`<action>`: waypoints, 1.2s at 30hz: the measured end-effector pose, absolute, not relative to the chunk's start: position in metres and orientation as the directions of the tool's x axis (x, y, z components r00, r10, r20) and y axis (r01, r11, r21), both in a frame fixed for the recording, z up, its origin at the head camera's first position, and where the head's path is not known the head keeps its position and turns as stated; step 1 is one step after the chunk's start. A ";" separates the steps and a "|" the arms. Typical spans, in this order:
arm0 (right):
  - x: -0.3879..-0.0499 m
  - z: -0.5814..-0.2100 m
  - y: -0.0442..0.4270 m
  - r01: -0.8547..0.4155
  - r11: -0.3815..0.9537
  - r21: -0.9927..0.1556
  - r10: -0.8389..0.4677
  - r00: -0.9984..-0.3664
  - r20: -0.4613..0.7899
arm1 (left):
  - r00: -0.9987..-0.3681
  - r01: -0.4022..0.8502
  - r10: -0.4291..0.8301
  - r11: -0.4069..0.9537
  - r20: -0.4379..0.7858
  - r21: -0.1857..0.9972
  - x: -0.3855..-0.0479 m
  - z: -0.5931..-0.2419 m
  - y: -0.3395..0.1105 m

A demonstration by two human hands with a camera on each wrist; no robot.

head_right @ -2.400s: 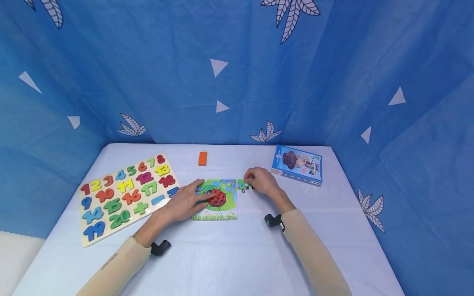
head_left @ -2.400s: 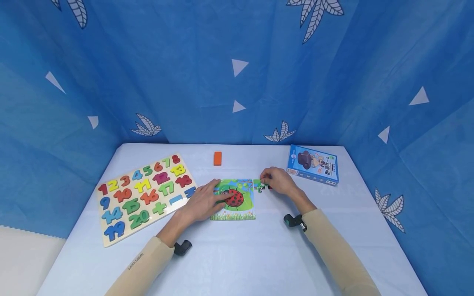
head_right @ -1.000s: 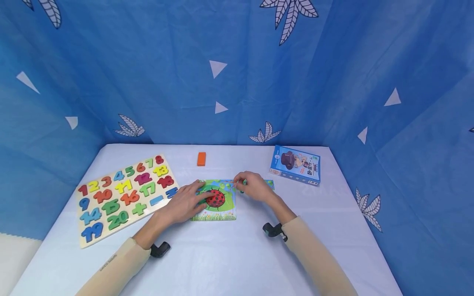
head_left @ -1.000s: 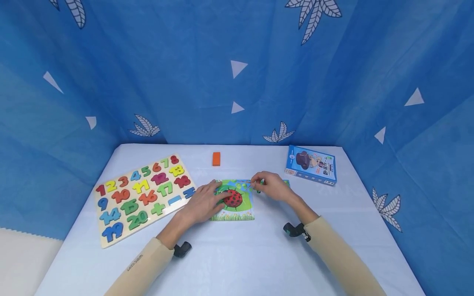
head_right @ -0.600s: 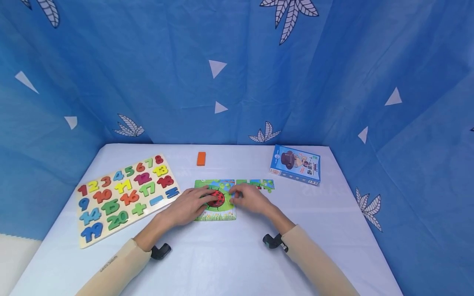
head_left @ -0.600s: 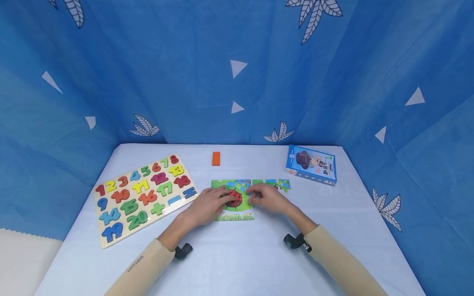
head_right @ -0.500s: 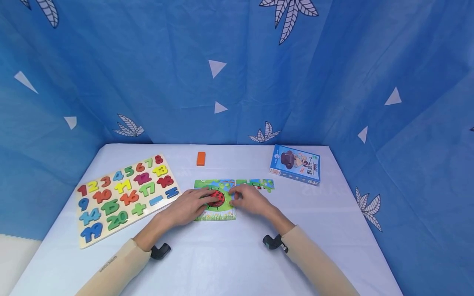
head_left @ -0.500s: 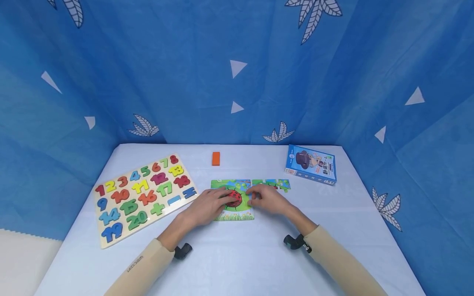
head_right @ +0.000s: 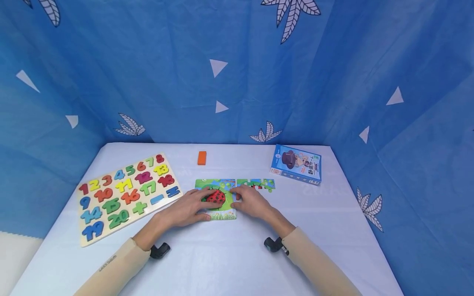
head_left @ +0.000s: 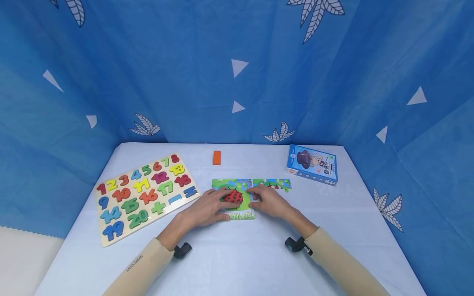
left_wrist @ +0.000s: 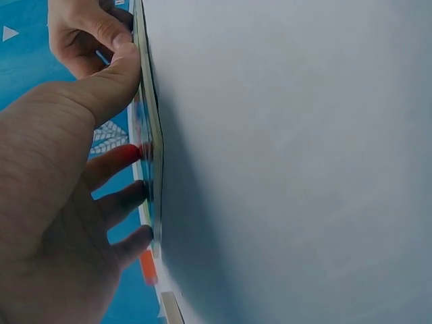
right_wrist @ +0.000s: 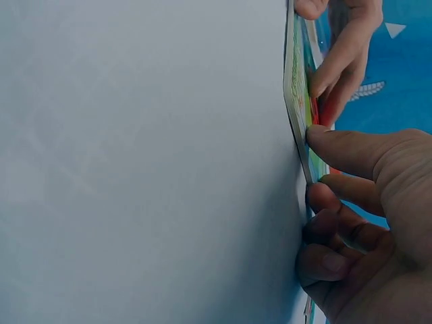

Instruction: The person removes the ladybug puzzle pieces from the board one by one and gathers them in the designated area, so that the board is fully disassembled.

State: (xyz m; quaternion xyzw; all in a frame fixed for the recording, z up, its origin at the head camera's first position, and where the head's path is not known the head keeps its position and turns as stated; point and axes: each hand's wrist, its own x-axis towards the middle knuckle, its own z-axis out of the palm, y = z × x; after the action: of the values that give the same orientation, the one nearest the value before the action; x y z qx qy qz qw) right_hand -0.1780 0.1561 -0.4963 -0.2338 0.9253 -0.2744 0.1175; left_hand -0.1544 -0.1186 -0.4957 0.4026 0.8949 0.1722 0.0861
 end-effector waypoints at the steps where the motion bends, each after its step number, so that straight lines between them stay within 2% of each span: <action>1: -0.178 -0.496 0.156 -0.371 0.742 -0.558 -0.498 -0.863 -0.089 | -0.660 0.693 0.752 0.615 -0.014 0.376 -0.154 -0.496 -0.119; 12: -0.180 -0.497 0.157 -0.386 0.756 -0.529 -0.502 -0.860 -0.089 | -0.656 0.704 0.755 0.617 -0.010 0.351 -0.157 -0.498 -0.117; 36: -0.180 -0.501 0.158 -0.365 0.734 -0.572 -0.498 -0.863 -0.087 | -0.655 0.705 0.755 0.623 -0.025 0.339 -0.156 -0.498 -0.117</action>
State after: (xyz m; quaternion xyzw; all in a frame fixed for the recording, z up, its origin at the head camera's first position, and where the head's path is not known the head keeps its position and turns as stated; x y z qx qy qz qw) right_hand -0.1802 0.1579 -0.5006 -0.2336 0.9237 -0.2798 0.1180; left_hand -0.1557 -0.1170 -0.4979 0.4068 0.8971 0.1512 0.0828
